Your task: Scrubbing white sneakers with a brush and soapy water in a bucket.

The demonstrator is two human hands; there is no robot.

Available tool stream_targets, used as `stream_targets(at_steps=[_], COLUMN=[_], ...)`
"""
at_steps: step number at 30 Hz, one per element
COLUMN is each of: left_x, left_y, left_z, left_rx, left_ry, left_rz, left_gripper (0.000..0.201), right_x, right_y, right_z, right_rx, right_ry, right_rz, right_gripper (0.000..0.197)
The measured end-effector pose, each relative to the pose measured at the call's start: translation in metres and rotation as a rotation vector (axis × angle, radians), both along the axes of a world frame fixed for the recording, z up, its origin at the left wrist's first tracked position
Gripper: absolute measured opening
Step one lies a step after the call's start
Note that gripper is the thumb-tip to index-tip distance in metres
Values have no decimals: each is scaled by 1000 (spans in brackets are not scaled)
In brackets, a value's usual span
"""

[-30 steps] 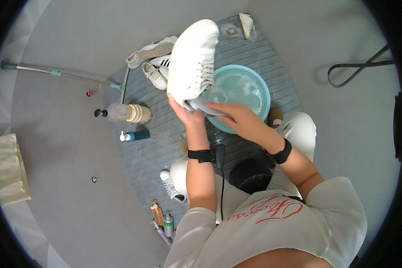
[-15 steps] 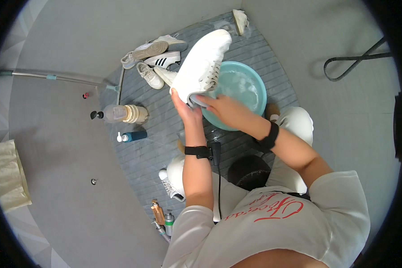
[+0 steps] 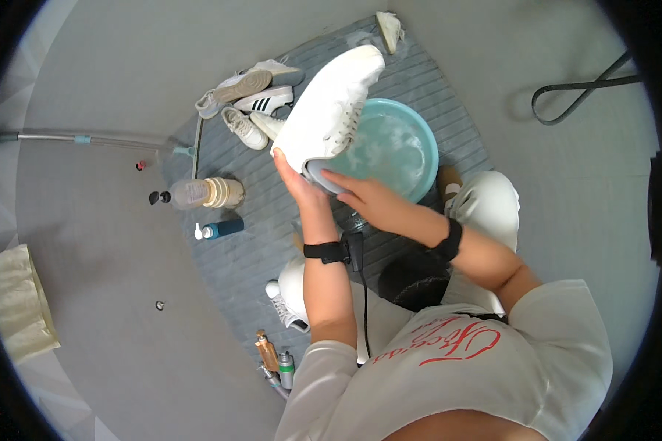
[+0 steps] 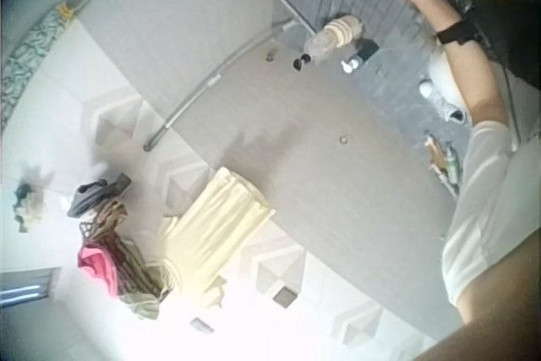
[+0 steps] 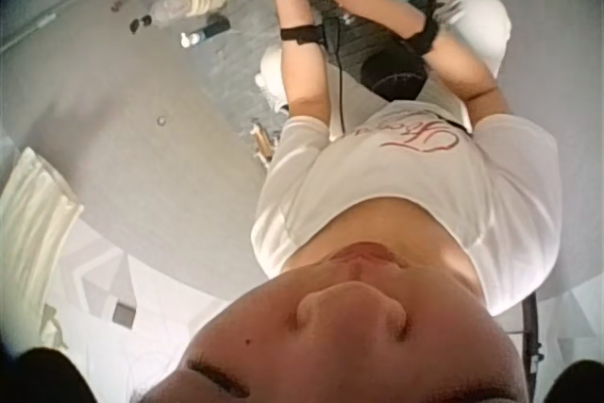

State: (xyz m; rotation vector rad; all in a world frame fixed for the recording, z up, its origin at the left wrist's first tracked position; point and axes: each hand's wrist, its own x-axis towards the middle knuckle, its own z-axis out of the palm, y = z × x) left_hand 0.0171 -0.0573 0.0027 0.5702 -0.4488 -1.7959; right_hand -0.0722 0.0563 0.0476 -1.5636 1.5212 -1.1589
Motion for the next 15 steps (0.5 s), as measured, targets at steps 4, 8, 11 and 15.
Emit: stream_targets(at_steps=[4, 8, 11, 15], left_x=[-1, 2, -4, 1], left_y=[-4, -8, -4, -6], left_z=[-10, -16, -20, -25], left_rx=[41, -32, -31, -49], left_ry=[-94, -21, -30, -88], left_rz=[75, 9, 26, 11], left_gripper=[67, 69, 69, 69], right_x=[-12, 0, -19, -12], right_y=[-11, -4, 0, -19], right_z=[19, 10, -9, 6], right_rx=[217, 92, 25, 212], right_ry=[159, 91, 130, 123], right_rz=[95, 40, 89, 76], right_gripper=[46, 45, 45, 45])
